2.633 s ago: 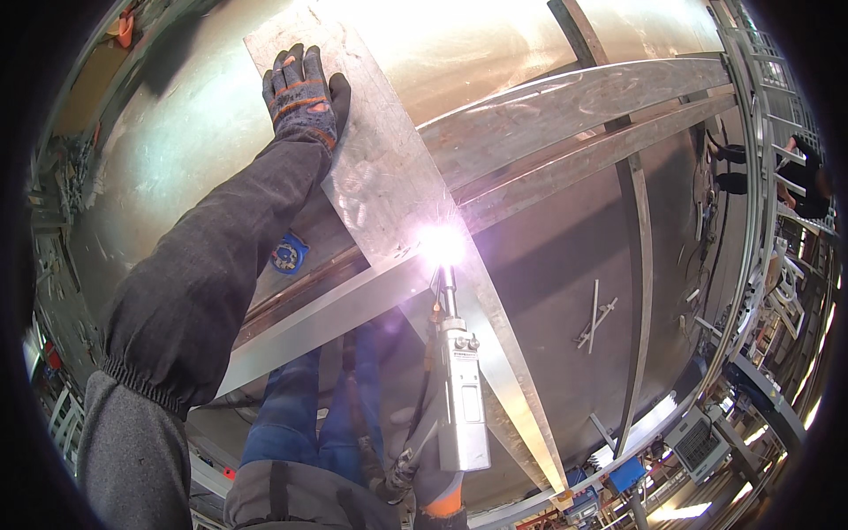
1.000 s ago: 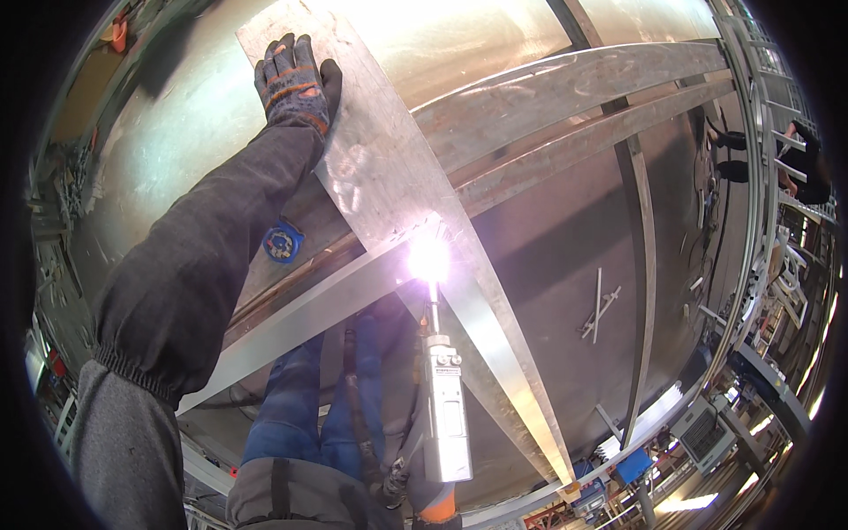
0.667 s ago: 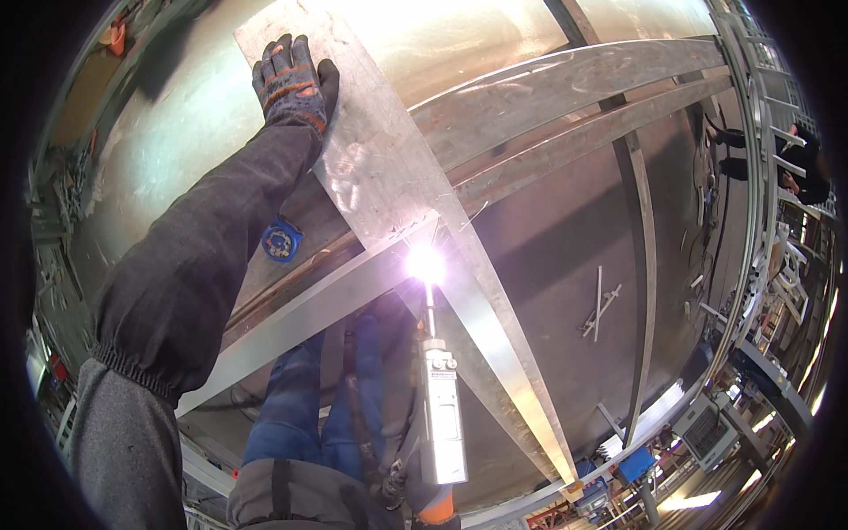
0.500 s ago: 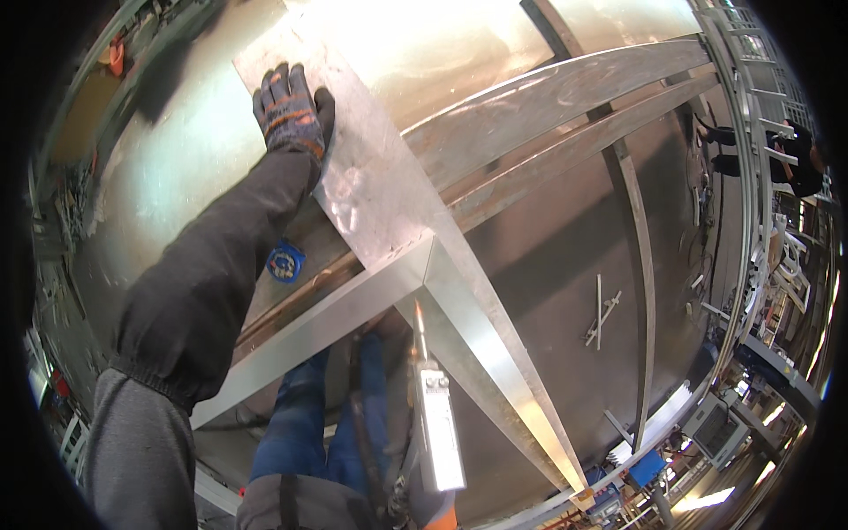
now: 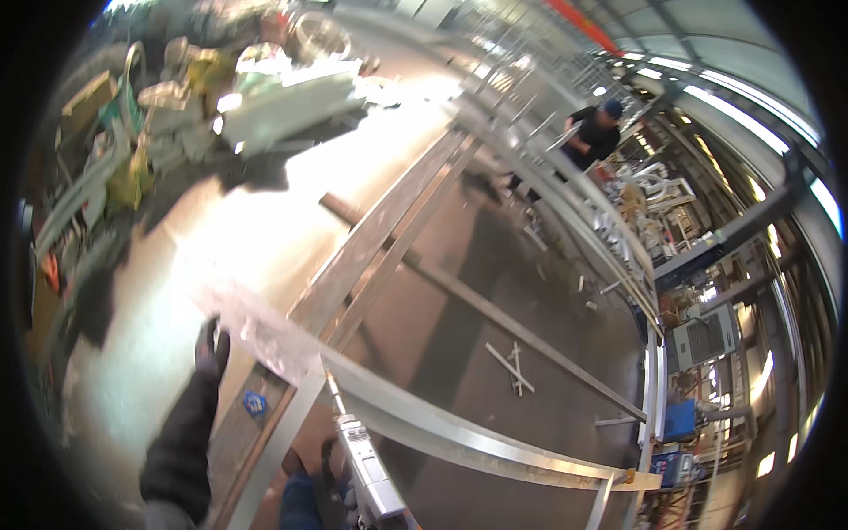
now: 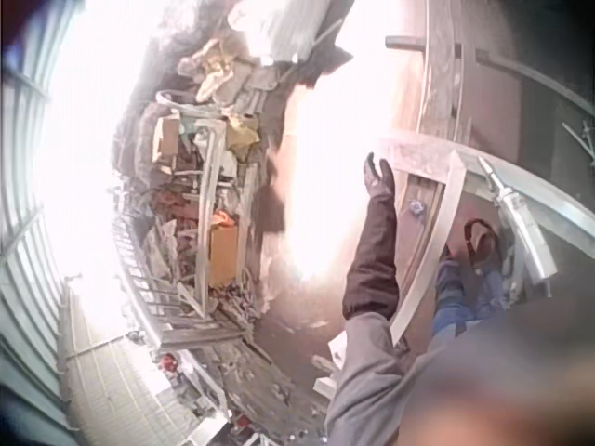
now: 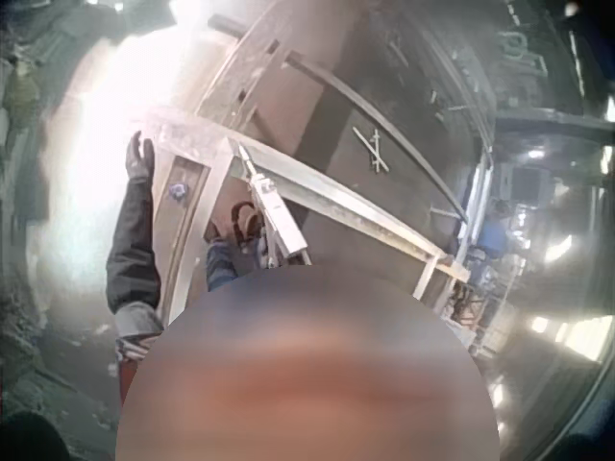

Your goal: The person welds several joints on a rectangular metal frame using a welding torch, then grinds the welded seams with an angle grinder. The person briefly consults a printed instruction sheet during the process.

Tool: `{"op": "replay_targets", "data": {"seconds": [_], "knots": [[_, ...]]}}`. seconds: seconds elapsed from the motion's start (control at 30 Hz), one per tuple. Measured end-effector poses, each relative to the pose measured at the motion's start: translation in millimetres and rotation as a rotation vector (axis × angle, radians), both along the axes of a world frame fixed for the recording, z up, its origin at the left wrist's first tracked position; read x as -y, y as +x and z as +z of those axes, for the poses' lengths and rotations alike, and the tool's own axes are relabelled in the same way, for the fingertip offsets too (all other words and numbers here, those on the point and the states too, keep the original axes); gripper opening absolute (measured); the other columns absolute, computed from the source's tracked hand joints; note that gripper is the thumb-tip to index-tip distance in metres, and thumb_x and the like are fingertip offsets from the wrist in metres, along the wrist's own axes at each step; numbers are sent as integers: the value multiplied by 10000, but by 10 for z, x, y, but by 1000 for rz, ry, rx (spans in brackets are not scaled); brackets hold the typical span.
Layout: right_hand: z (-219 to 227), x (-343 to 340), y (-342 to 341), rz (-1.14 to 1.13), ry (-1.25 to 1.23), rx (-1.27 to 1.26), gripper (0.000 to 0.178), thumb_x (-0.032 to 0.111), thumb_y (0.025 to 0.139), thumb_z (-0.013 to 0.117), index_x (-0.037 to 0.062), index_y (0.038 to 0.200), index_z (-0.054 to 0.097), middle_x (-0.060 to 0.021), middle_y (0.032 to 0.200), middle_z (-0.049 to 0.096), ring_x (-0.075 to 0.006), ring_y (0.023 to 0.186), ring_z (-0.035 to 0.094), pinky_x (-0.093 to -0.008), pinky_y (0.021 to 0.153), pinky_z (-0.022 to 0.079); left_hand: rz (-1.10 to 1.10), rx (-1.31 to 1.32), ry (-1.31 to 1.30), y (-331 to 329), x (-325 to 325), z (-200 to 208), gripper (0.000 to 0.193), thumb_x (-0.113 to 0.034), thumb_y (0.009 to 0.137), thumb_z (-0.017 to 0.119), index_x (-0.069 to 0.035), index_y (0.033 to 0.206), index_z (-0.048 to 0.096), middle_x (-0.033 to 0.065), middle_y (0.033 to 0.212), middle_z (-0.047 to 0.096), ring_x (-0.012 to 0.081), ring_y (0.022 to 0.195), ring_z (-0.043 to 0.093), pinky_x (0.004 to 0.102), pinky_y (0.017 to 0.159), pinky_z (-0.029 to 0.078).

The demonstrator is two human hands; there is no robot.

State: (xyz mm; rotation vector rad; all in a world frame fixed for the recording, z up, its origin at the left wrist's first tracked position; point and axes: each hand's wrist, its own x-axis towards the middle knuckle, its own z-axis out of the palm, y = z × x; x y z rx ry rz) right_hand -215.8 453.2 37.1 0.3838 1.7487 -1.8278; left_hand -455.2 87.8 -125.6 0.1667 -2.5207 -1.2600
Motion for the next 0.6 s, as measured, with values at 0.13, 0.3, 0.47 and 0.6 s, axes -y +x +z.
{"op": "replay_targets", "data": {"seconds": [0.13,0.3,0.47,0.6], "knots": [[247,205,116,94,-115,-111,432,333,1030,553,-56,1215,565,-86,793,592,-197,666,608,-321,571,475,138,-165,374,1662,-307,1893,336,-123,1010,524,70,1272,611,242,1184,663,320,1121,639,423,1008,489],[367,592,579,338,-280,-185,469,373,1025,573,-58,1211,561,-67,733,575,-180,619,594,-305,537,457,160,-627,67,3585,-432,3556,322,-155,993,514,40,1209,651,201,1093,691,334,1048,666,457,963,513],[466,945,1272,629,-387,-126,509,413,1020,593,-59,1206,557,-49,673,558,-163,573,580,-289,503,440,232,-572,194,5064,-399,3991,331,-183,999,516,14,1232,643,178,1124,687,318,1074,654,464,977,498],[618,1259,1926,864,-372,-164,522,423,1049,556,-76,1202,557,-45,616,549,-164,544,580,-284,493,433,389,-611,268,6222,-425,4124,338,-206,1004,518,-6,1250,636,160,1148,684,304,1095,645,470,989,486]]}}
